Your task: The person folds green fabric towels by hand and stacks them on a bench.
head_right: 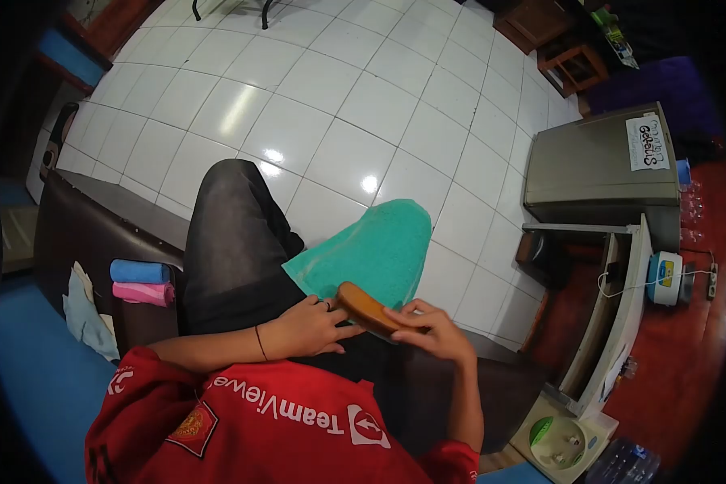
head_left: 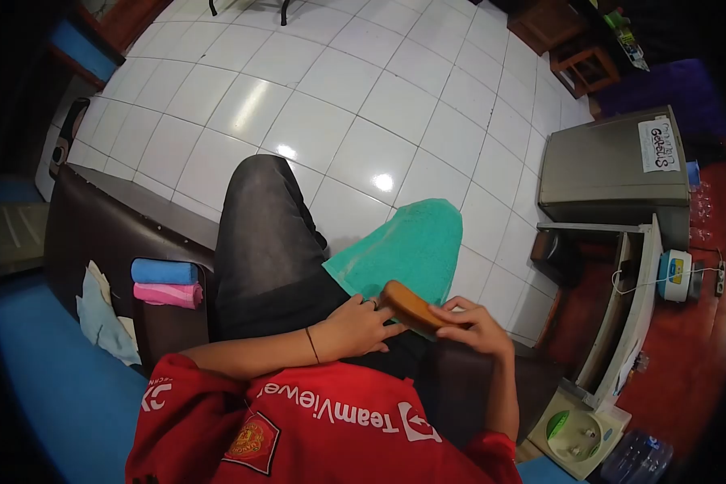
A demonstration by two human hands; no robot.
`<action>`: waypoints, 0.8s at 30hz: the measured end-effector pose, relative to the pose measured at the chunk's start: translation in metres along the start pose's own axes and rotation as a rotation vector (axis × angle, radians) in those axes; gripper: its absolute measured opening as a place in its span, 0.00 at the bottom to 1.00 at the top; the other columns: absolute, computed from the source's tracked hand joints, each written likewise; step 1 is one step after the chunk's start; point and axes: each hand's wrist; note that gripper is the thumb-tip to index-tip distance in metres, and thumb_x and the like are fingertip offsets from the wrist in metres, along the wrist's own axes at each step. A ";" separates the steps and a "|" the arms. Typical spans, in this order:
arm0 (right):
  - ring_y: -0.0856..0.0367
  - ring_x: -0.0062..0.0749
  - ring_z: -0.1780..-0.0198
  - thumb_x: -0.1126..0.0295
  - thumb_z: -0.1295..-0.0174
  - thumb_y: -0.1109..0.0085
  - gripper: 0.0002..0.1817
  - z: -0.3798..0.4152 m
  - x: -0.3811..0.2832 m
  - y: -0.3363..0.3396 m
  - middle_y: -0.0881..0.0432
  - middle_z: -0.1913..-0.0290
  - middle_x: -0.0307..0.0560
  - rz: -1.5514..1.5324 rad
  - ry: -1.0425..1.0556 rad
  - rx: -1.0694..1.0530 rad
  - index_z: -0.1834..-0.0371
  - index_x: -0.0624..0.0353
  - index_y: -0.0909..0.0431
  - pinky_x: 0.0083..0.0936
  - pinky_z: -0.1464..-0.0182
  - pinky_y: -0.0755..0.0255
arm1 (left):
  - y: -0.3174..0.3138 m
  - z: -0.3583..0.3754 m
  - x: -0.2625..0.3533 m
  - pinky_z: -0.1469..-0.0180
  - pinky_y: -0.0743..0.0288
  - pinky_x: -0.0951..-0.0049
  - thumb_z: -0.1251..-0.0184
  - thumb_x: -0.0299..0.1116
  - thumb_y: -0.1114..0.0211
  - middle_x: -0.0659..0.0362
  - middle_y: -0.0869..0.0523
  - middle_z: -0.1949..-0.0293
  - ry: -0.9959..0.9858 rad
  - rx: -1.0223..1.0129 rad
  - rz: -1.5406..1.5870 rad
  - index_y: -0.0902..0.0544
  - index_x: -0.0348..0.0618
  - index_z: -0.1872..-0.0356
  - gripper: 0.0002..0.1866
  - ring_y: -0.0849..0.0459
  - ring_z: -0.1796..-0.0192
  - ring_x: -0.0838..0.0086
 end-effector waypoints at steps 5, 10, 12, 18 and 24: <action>0.24 0.32 0.65 0.64 0.40 0.33 0.20 -0.033 0.040 0.014 0.24 0.65 0.46 0.266 -0.057 0.174 0.42 0.46 0.18 0.28 0.61 0.28 | 0.003 0.000 -0.004 0.51 0.27 0.63 0.41 0.53 0.33 0.58 0.18 0.55 -0.001 -0.008 0.106 0.23 0.60 0.37 0.30 0.19 0.50 0.58; 0.20 0.50 0.63 0.59 0.35 0.40 0.19 -0.089 0.080 0.061 0.21 0.65 0.57 0.891 -0.288 0.689 0.41 0.45 0.20 0.40 0.59 0.27 | -0.001 0.001 -0.005 0.51 0.28 0.58 0.42 0.53 0.32 0.59 0.18 0.54 0.004 0.064 0.060 0.23 0.60 0.37 0.30 0.21 0.46 0.57; 0.20 0.49 0.63 0.59 0.35 0.40 0.19 -0.094 0.081 0.075 0.21 0.66 0.57 0.859 -0.261 0.649 0.40 0.45 0.20 0.39 0.59 0.27 | -0.001 0.002 -0.007 0.54 0.29 0.60 0.40 0.55 0.35 0.61 0.19 0.53 -0.012 0.015 0.076 0.26 0.64 0.34 0.31 0.22 0.51 0.59; 0.21 0.39 0.68 0.62 0.33 0.40 0.21 -0.097 -0.028 0.045 0.20 0.69 0.56 0.563 0.045 0.215 0.37 0.52 0.23 0.31 0.61 0.27 | 0.000 0.003 -0.006 0.46 0.29 0.36 0.38 0.54 0.36 0.56 0.21 0.50 0.023 -0.033 0.123 0.27 0.66 0.33 0.31 0.24 0.46 0.52; 0.16 0.53 0.58 0.53 0.37 0.40 0.21 -0.138 -0.025 0.025 0.16 0.62 0.64 0.774 -0.271 -0.240 0.48 0.53 0.18 0.42 0.55 0.24 | 0.002 -0.001 -0.014 0.45 0.36 0.20 0.41 0.51 0.33 0.52 0.23 0.48 0.064 -0.155 0.362 0.26 0.65 0.34 0.31 0.26 0.41 0.45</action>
Point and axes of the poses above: each hand's wrist, its own z-axis away from the middle knuckle, its own y-axis out of the back of the hand, x = y × z
